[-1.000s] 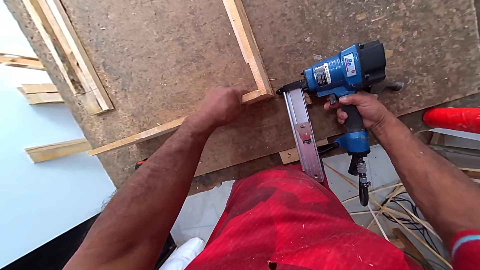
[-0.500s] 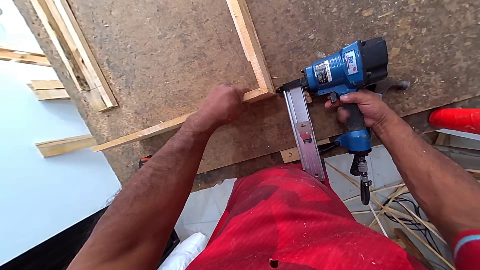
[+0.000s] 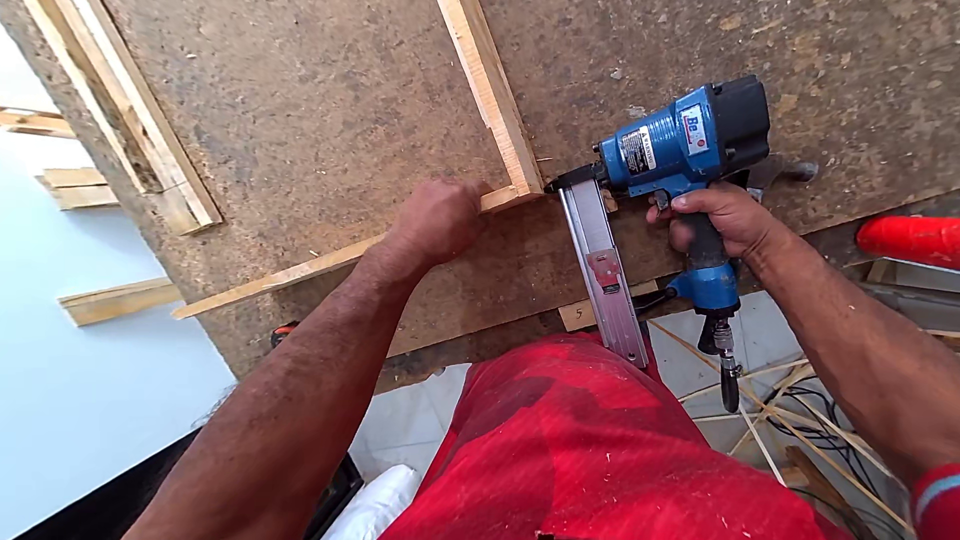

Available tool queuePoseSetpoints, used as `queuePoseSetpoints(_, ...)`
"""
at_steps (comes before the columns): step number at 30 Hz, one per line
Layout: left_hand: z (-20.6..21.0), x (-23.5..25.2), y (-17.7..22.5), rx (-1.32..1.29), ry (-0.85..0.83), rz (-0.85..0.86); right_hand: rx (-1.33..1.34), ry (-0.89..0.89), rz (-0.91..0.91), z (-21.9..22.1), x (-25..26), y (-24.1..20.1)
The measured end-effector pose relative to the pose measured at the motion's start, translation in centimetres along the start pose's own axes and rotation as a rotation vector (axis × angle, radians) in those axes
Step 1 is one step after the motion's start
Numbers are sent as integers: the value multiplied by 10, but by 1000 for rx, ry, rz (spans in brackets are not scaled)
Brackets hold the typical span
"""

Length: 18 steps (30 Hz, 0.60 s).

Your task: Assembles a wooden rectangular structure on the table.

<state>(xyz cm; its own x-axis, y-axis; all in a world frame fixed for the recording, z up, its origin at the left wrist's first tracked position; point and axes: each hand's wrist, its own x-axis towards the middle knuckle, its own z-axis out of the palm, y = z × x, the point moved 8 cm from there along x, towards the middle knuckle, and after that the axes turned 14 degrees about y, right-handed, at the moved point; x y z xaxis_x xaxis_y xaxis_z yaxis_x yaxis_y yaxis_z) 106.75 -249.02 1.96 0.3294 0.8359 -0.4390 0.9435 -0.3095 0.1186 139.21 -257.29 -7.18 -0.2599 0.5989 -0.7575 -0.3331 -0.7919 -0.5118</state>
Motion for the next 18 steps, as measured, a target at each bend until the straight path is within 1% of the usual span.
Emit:
queuePoseSetpoints(4,4,1,-2,16,-2,-26,-39,12,23,3,1,2)
queuePoseSetpoints(8,-2,-2,-3,-43,10,-37,-13,-16,-49,3,-6,-7)
queuePoseSetpoints(10,-4,-10,-11,-80,24,-54,32,-39,-78,-2,-11,-10)
queuePoseSetpoints(13,-10,-33,-47,-22,74,-92,116,-119,-60,-5,-16,-12)
queuePoseSetpoints(16,2,-44,-90,90,13,-159,163,-162,-37,-2,-17,-10)
queuePoseSetpoints(18,8,-46,-97,99,25,-154,153,-160,-20,2,-15,-7)
